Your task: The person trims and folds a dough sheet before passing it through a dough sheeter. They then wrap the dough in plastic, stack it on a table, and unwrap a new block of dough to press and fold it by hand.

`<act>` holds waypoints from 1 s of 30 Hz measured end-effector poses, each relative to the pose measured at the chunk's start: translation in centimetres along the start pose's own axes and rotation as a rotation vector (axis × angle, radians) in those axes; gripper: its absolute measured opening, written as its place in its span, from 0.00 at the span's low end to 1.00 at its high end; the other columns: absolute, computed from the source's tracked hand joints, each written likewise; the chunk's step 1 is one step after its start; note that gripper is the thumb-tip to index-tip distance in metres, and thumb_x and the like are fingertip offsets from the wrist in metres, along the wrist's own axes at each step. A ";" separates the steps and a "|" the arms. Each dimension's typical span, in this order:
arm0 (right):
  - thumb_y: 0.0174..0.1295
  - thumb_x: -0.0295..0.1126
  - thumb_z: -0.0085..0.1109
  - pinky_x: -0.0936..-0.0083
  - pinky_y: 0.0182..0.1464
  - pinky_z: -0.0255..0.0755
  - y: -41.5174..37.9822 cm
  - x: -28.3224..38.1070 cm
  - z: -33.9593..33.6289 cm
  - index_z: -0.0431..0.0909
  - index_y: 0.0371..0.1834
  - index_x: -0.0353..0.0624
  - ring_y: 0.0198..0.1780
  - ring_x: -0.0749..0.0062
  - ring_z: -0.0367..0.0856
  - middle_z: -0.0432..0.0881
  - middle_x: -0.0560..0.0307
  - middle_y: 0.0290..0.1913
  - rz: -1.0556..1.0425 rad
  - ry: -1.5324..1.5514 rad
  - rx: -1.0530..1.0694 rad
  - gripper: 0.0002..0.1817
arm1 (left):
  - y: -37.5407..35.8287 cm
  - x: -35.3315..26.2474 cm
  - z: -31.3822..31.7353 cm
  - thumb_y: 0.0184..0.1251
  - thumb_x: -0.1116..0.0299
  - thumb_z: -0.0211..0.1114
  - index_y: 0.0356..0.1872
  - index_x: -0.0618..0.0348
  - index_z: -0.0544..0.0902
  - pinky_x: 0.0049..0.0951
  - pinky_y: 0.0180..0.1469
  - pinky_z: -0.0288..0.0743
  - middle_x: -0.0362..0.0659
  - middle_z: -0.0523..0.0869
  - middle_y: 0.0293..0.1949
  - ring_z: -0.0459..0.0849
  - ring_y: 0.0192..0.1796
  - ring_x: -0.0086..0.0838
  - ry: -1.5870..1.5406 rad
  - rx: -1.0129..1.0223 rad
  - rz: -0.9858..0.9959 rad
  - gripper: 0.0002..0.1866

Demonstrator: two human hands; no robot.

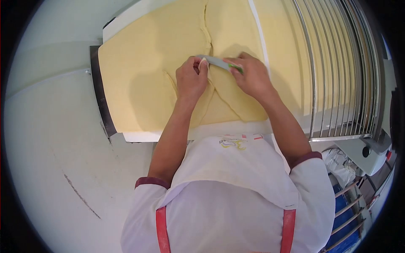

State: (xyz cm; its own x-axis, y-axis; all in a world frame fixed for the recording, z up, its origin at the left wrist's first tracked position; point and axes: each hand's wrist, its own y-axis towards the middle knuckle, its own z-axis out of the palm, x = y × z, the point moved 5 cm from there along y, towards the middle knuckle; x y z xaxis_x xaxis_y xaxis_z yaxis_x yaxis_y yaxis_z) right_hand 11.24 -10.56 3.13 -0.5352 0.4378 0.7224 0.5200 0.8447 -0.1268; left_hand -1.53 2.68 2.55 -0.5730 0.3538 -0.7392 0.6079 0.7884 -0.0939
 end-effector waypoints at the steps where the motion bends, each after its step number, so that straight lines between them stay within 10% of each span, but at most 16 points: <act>1: 0.62 0.31 0.59 0.61 0.49 0.73 0.2 0.2 0.2 0.84 0.52 0.53 0.43 0.55 0.80 0.79 0.52 0.39 -0.002 0.003 0.007 0.15 | 0.1 -0.2 -0.2 0.67 0.65 0.66 0.34 0.65 0.83 0.24 0.34 0.75 0.40 0.84 0.24 0.80 0.27 0.20 -0.012 0.019 -0.020 0.11; 27: 0.58 0.28 0.62 0.61 0.50 0.73 -4.6 -1.8 -3.6 0.85 0.48 0.51 0.44 0.54 0.81 0.82 0.50 0.42 -0.039 0.009 0.399 0.14 | -2.9 3.6 -2.4 0.70 0.66 0.64 0.43 0.65 0.75 0.21 0.33 0.79 0.41 0.81 0.36 0.81 0.32 0.19 -0.304 -0.031 -0.181 0.12; 30: 0.56 0.22 0.62 0.62 0.48 0.74 -3.0 -4.4 -5.1 0.85 0.48 0.47 0.41 0.56 0.81 0.82 0.49 0.39 0.016 0.312 -0.092 0.16 | -0.8 4.1 -4.9 0.70 0.66 0.64 0.44 0.65 0.76 0.24 0.36 0.79 0.41 0.81 0.37 0.82 0.34 0.22 -0.264 -0.077 -0.163 0.12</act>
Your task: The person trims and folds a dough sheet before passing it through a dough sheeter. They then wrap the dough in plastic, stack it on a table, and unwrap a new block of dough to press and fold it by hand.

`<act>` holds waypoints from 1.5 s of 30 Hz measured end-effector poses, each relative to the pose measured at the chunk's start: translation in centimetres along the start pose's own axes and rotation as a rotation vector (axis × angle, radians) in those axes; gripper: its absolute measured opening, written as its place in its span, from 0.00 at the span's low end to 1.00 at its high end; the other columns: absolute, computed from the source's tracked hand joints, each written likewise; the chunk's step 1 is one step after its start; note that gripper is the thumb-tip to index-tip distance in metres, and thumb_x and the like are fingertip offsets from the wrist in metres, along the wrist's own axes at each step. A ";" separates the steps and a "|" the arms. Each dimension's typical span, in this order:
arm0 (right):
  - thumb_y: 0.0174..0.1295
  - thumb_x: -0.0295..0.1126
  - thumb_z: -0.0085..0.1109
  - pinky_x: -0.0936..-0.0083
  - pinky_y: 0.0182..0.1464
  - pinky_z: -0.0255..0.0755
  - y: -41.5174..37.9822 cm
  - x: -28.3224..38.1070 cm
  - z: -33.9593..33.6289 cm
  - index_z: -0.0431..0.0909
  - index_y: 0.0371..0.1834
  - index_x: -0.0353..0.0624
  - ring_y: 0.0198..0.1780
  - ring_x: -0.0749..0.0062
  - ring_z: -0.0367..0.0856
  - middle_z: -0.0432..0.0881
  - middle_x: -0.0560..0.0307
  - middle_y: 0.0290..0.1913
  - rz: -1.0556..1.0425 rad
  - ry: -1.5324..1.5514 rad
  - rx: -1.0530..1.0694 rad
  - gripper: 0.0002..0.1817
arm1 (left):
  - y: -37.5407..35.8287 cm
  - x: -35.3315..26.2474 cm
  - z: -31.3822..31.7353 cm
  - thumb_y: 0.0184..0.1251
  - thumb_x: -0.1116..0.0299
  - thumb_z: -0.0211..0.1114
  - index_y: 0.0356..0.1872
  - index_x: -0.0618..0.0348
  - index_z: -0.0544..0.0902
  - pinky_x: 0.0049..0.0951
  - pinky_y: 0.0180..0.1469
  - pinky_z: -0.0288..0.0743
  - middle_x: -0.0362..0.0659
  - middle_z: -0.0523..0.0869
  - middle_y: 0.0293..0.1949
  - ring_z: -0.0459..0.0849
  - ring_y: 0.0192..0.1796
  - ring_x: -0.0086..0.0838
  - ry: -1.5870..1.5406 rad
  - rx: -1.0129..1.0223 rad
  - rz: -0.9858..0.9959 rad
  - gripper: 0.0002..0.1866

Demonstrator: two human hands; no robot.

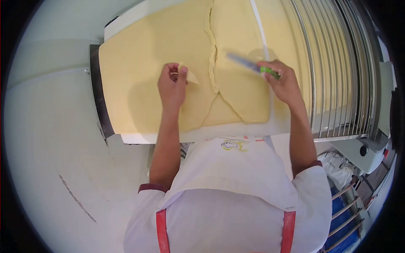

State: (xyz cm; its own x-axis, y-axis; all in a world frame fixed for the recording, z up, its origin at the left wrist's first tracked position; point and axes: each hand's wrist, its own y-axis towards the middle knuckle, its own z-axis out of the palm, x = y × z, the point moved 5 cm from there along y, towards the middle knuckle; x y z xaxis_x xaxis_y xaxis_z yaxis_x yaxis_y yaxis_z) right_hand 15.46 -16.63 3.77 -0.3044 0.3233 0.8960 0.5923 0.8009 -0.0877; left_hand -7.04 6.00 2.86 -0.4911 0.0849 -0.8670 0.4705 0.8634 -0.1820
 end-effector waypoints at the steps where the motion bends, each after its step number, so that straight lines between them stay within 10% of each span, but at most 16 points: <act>1: 0.56 0.20 0.60 0.61 0.52 0.72 0.7 -0.6 -0.3 0.82 0.54 0.47 0.45 0.55 0.80 0.81 0.47 0.44 0.041 -0.041 -0.088 0.21 | 1.5 -0.3 -0.8 0.70 0.65 0.64 0.45 0.65 0.76 0.25 0.38 0.80 0.41 0.82 0.37 0.82 0.35 0.23 0.116 -0.031 0.030 0.13; 3: 0.57 0.19 0.58 0.59 0.57 0.69 1.0 -0.2 0.3 0.77 0.59 0.45 0.51 0.51 0.77 0.79 0.44 0.49 -0.064 -0.401 -0.262 0.24 | 3.1 -1.9 -1.4 0.68 0.64 0.65 0.56 0.64 0.75 0.37 0.55 0.76 0.50 0.80 0.53 0.82 0.51 0.38 0.337 -0.069 0.059 0.20; 6: 0.58 0.20 0.57 0.56 0.64 0.63 1.0 2.1 2.1 0.70 0.65 0.41 0.60 0.46 0.71 0.74 0.41 0.58 -0.234 -0.492 -0.311 0.28 | 1.8 -2.2 2.1 0.70 0.59 0.61 0.69 0.64 0.65 0.45 0.71 0.60 0.58 0.66 0.69 0.65 0.71 0.46 0.801 -0.133 0.669 0.31; 8: 0.60 0.22 0.56 0.56 0.69 0.59 1.5 3.4 4.6 0.67 0.67 0.37 0.66 0.45 0.66 0.70 0.40 0.64 -0.289 -0.427 -0.171 0.28 | -0.3 -2.0 5.6 0.72 0.51 0.53 0.74 0.65 0.53 0.47 0.77 0.40 0.57 0.50 0.76 0.46 0.79 0.45 0.748 0.311 0.557 0.39; 24: 0.72 0.47 0.44 0.50 0.76 0.43 5.5 4.9 9.4 0.61 0.71 0.35 0.77 0.52 0.52 0.59 0.43 0.75 -0.178 -0.587 0.252 0.32 | 0.6 -2.9 5.9 0.72 0.49 0.50 0.75 0.67 0.51 0.48 0.78 0.39 0.54 0.49 0.77 0.45 0.80 0.42 0.713 0.497 0.571 0.40; 29: 0.72 0.48 0.42 0.49 0.76 0.44 13.5 5.2 6.9 0.56 0.74 0.38 0.78 0.54 0.50 0.55 0.45 0.76 -0.275 -0.881 0.017 0.33 | 8.1 -4.2 6.7 0.75 0.51 0.46 0.75 0.65 0.49 0.49 0.77 0.40 0.52 0.51 0.77 0.46 0.79 0.43 0.582 0.181 0.523 0.37; 45: 0.73 0.48 0.37 0.42 0.76 0.38 18.6 2.4 8.4 0.50 0.77 0.44 0.79 0.57 0.46 0.49 0.53 0.79 -0.254 -1.061 0.081 0.33 | 13.1 -4.9 10.5 0.76 0.40 0.35 0.76 0.63 0.49 0.46 0.78 0.34 0.50 0.49 0.78 0.42 0.80 0.39 0.837 0.269 0.658 0.40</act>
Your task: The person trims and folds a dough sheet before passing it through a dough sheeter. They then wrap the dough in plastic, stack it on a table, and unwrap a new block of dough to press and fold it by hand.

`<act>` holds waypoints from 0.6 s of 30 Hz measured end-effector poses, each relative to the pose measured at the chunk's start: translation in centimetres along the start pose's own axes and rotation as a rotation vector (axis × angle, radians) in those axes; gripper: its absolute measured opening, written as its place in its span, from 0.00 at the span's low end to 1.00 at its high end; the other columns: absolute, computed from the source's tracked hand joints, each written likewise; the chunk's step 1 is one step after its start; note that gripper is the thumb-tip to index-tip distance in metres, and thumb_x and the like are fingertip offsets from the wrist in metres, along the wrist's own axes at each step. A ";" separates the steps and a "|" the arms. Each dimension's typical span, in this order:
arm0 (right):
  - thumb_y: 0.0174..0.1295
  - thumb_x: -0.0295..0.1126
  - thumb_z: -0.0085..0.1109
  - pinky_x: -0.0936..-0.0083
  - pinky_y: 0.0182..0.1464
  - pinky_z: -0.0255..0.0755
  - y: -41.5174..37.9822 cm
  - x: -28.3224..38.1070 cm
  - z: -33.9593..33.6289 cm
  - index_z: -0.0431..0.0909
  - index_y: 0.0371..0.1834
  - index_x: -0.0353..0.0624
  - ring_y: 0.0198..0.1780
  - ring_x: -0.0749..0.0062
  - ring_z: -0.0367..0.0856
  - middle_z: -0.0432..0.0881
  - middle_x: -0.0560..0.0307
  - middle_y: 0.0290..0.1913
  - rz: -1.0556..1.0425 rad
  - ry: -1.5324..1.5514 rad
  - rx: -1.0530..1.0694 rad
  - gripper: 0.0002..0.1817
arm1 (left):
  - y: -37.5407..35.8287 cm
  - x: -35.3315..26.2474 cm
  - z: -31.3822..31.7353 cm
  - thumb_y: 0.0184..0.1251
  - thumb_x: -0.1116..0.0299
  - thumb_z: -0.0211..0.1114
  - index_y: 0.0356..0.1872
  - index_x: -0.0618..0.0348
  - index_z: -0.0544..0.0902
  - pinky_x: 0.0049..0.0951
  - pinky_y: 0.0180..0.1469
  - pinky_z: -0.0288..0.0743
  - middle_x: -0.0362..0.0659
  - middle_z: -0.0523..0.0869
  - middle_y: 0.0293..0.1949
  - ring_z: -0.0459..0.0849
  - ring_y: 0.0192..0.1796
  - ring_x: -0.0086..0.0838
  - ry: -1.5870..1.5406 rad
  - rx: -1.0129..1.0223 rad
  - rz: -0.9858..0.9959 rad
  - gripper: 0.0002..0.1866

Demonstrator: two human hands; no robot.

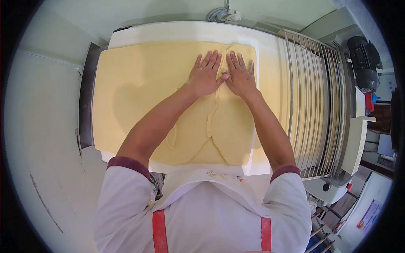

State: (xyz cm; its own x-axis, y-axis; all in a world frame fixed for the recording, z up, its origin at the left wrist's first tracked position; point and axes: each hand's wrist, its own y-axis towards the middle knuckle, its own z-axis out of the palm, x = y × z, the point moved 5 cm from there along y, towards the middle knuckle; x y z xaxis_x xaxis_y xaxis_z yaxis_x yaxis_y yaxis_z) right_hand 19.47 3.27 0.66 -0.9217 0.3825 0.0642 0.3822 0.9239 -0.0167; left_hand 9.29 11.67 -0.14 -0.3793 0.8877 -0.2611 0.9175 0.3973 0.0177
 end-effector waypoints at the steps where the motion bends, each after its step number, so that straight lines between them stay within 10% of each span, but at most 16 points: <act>1: 0.73 0.47 0.37 0.42 0.76 0.38 0.1 0.0 0.0 0.49 0.78 0.44 0.79 0.57 0.46 0.49 0.54 0.79 -0.002 0.015 0.016 0.33 | 0.1 0.0 -0.1 0.76 0.40 0.35 0.76 0.63 0.49 0.46 0.78 0.34 0.50 0.48 0.78 0.42 0.80 0.39 0.005 0.010 0.006 0.40; 18: 0.74 0.50 0.33 0.38 0.75 0.39 -3.1 2.2 0.1 0.49 0.78 0.48 0.80 0.59 0.44 0.46 0.57 0.80 0.006 0.092 0.141 0.33 | -4.4 -0.5 -0.2 0.74 0.37 0.37 0.76 0.66 0.48 0.47 0.78 0.33 0.52 0.47 0.78 0.41 0.80 0.39 -0.022 0.112 0.081 0.44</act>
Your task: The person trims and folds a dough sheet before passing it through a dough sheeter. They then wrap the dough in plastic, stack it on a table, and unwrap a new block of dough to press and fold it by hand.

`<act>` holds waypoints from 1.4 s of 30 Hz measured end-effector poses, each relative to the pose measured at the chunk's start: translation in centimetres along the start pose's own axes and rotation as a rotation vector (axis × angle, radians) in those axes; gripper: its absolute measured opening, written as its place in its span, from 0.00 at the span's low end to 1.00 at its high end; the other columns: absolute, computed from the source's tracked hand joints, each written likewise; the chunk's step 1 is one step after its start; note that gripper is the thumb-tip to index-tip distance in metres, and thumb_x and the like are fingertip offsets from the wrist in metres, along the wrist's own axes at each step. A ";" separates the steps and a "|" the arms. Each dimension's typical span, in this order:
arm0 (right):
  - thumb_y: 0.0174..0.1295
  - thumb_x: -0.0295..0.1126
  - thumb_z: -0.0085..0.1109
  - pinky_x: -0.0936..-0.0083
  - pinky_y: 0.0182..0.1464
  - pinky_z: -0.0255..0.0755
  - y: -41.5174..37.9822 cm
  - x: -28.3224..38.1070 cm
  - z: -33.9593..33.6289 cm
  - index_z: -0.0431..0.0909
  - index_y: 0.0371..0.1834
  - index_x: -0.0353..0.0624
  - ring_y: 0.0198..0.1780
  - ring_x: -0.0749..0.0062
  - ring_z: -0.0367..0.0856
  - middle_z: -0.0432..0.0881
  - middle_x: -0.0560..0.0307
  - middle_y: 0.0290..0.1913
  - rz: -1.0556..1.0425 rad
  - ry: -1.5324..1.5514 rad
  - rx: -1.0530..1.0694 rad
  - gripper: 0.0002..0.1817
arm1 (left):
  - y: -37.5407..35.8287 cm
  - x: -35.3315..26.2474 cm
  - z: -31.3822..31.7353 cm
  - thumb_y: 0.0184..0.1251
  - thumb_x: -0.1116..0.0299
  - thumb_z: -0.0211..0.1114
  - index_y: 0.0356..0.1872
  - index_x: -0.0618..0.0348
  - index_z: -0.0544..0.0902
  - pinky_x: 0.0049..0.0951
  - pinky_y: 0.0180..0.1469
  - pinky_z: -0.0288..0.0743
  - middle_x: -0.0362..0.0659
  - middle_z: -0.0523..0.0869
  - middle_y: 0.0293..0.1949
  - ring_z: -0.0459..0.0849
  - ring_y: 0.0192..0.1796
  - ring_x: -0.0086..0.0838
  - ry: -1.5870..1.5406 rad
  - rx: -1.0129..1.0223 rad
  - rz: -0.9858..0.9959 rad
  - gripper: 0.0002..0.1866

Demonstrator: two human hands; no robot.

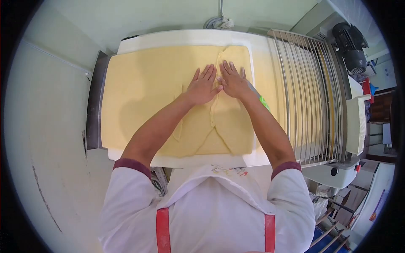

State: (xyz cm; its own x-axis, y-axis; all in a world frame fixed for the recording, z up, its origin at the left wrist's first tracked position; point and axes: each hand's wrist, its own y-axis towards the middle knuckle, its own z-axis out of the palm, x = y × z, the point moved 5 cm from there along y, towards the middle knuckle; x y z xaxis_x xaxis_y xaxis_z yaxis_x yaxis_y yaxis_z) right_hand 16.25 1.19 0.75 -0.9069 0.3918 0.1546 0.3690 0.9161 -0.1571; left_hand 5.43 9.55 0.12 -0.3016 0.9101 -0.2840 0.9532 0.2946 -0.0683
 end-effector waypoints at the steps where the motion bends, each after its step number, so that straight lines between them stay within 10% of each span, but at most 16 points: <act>1: 0.74 0.50 0.33 0.38 0.75 0.39 -0.3 0.1 0.2 0.49 0.78 0.49 0.80 0.59 0.43 0.46 0.57 0.80 -0.003 0.006 0.003 0.32 | -0.4 -0.3 0.3 0.74 0.38 0.37 0.75 0.67 0.48 0.47 0.78 0.33 0.53 0.47 0.78 0.41 0.80 0.39 0.006 -0.020 0.010 0.44; 8: 0.74 0.51 0.31 0.38 0.75 0.37 -1.0 0.9 -0.3 0.51 0.78 0.51 0.80 0.59 0.42 0.46 0.60 0.80 0.027 -0.046 0.004 0.32 | -2.6 -0.6 -0.5 0.76 0.45 0.42 0.74 0.65 0.57 0.48 0.78 0.37 0.54 0.53 0.76 0.47 0.79 0.41 -0.111 0.042 0.021 0.37; 12: 0.74 0.50 0.34 0.40 0.75 0.37 -2.8 2.1 -1.1 0.55 0.76 0.49 0.80 0.57 0.43 0.49 0.55 0.80 0.066 -0.001 -0.003 0.31 | -6.0 2.7 -3.8 0.70 0.61 0.58 0.66 0.63 0.68 0.46 0.70 0.61 0.56 0.75 0.64 0.70 0.68 0.48 -0.234 -0.478 0.134 0.27; 15: 0.73 0.47 0.41 0.43 0.76 0.38 -5.2 1.5 -1.2 0.60 0.74 0.46 0.79 0.53 0.45 0.51 0.50 0.78 0.051 0.183 -0.334 0.29 | -11.0 7.2 -5.5 0.68 0.63 0.60 0.64 0.65 0.70 0.45 0.67 0.65 0.57 0.77 0.60 0.75 0.63 0.49 -0.374 -0.392 -0.286 0.26; 20: 0.62 0.34 0.61 0.52 0.73 0.50 -13.0 -2.6 0.1 0.65 0.69 0.42 0.74 0.45 0.57 0.64 0.33 0.69 0.211 0.210 -0.709 0.31 | -18.2 5.5 -3.8 0.65 0.59 0.63 0.64 0.63 0.71 0.47 0.65 0.66 0.57 0.77 0.58 0.74 0.62 0.49 -0.160 -0.316 -0.423 0.29; 27: 0.60 0.25 0.59 0.56 0.60 0.67 -16.6 -7.2 1.3 0.69 0.60 0.35 0.57 0.46 0.74 0.75 0.38 0.56 0.368 0.365 -0.455 0.24 | -19.0 2.3 -2.6 0.59 0.62 0.71 0.54 0.61 0.73 0.43 0.59 0.70 0.49 0.80 0.45 0.78 0.54 0.42 -0.201 -0.327 -0.621 0.25; 36: 0.63 0.21 0.52 0.63 0.42 0.75 -19.2 -5.9 1.9 0.70 0.54 0.36 0.36 0.52 0.82 0.80 0.42 0.38 0.497 0.918 -0.510 0.16 | -18.1 2.9 1.3 0.63 0.68 0.69 0.55 0.64 0.75 0.30 0.44 0.77 0.46 0.84 0.38 0.82 0.43 0.26 -1.033 -0.348 -0.473 0.22; 42: 0.65 0.23 0.52 0.64 0.37 0.75 -20.1 0.2 -2.1 0.73 0.54 0.37 0.32 0.55 0.83 0.81 0.44 0.34 0.298 0.866 -0.439 0.15 | -11.3 -1.6 -0.7 0.66 0.66 0.68 0.49 0.67 0.78 0.24 0.47 0.74 0.41 0.82 0.36 0.79 0.41 0.24 -0.915 0.089 -0.242 0.17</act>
State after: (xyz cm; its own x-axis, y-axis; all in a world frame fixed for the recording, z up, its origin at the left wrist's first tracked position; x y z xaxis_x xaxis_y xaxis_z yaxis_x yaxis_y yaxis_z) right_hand 9.10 -16.95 6.00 -0.3711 0.3767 0.8488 0.7559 0.6534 0.0405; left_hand -4.88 5.03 2.04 -0.3933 0.2345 -0.8890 0.8764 0.3879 -0.2854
